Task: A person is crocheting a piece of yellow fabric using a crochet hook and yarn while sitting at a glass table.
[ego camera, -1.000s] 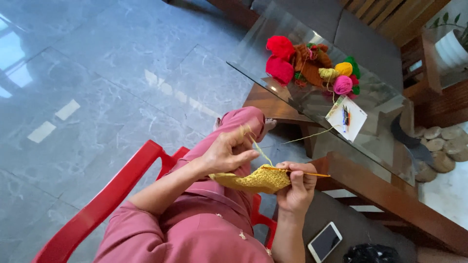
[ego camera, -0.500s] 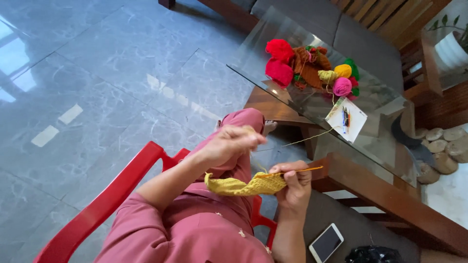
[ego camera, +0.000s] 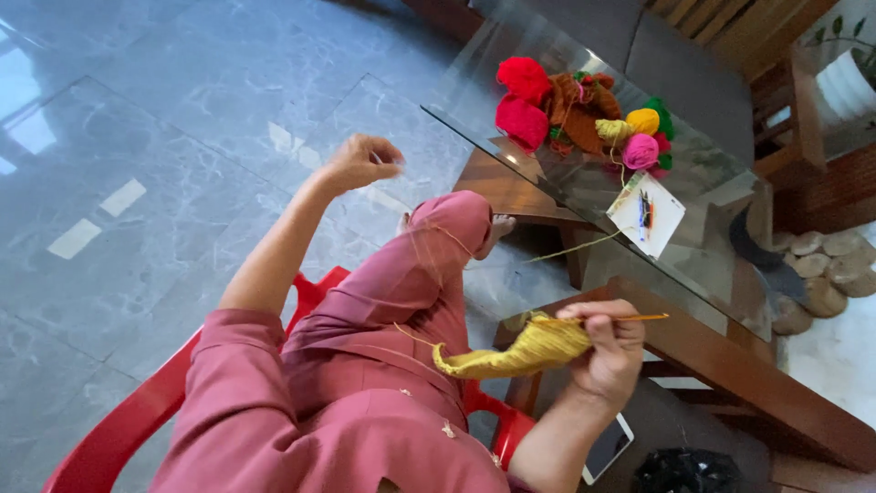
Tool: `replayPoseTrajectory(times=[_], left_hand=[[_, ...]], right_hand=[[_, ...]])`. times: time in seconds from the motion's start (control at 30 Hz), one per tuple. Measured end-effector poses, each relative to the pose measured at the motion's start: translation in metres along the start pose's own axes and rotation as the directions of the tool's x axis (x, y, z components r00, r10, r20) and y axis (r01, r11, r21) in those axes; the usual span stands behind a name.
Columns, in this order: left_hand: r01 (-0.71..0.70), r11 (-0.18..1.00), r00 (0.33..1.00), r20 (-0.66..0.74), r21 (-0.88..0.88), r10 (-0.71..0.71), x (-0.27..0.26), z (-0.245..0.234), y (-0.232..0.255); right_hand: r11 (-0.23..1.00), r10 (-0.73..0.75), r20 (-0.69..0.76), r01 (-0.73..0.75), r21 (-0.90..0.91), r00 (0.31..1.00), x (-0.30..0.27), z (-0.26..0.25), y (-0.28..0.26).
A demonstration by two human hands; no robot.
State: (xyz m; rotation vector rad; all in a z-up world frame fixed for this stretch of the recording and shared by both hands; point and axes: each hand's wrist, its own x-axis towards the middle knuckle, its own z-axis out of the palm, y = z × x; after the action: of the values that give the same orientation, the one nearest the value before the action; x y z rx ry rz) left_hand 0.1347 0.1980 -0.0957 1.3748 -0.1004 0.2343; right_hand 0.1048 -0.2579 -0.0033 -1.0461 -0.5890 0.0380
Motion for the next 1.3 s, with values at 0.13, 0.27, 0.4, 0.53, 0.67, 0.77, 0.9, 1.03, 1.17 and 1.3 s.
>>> replayPoseTrajectory(times=[0.13,0.27,0.4,0.53,0.67,0.77,0.9,1.03,1.17,1.3], left_hand=[[0.003,0.549,0.98,-0.111,0.836,0.165,0.01,0.033,-0.022],[-0.211,0.964,0.839,0.475,-0.164,0.265,-0.047,0.166,0.06],[0.254,0.899,0.643,0.756,-0.358,0.12,-0.055,0.205,0.012],[0.235,0.971,0.45,0.891,-0.048,-0.064,-0.066,0.203,0.038],[0.123,0.989,0.343,0.939,-0.079,0.032,-0.071,0.209,0.029],[0.054,0.988,0.652,0.744,0.147,-0.146,-0.07,0.236,0.068],[0.022,0.999,0.672,0.74,-0.035,0.011,-0.062,0.27,0.033],[0.404,0.885,0.574,0.818,-0.23,-0.05,-0.057,0.282,0.008],[0.662,0.626,0.483,0.873,-0.412,0.065,-0.038,0.266,0.039],[0.481,0.801,0.537,0.842,-0.355,0.051,-0.007,0.226,0.083]], right_hand=[[0.995,0.014,0.019,-0.012,-0.103,1.0,0.006,0.028,0.01],[0.993,0.036,0.06,-0.029,-0.118,0.998,0.002,0.04,0.013],[0.99,0.017,0.063,-0.008,-0.14,0.998,-0.001,0.03,-0.006],[0.962,-0.041,0.018,0.044,-0.268,0.999,-0.001,0.023,-0.028],[0.894,-0.15,-0.021,0.126,-0.43,0.989,-0.003,0.016,-0.049],[0.824,-0.132,-0.109,0.048,-0.564,0.985,-0.012,0.029,-0.066],[0.798,-0.144,-0.093,0.06,-0.599,0.985,-0.02,0.02,-0.073],[0.791,-0.229,-0.109,0.12,-0.6,0.967,-0.028,0.007,-0.079],[0.776,-0.322,-0.175,0.153,-0.612,0.931,-0.035,-0.01,-0.088],[0.779,-0.339,-0.195,0.159,-0.606,0.92,-0.04,-0.018,-0.088]])
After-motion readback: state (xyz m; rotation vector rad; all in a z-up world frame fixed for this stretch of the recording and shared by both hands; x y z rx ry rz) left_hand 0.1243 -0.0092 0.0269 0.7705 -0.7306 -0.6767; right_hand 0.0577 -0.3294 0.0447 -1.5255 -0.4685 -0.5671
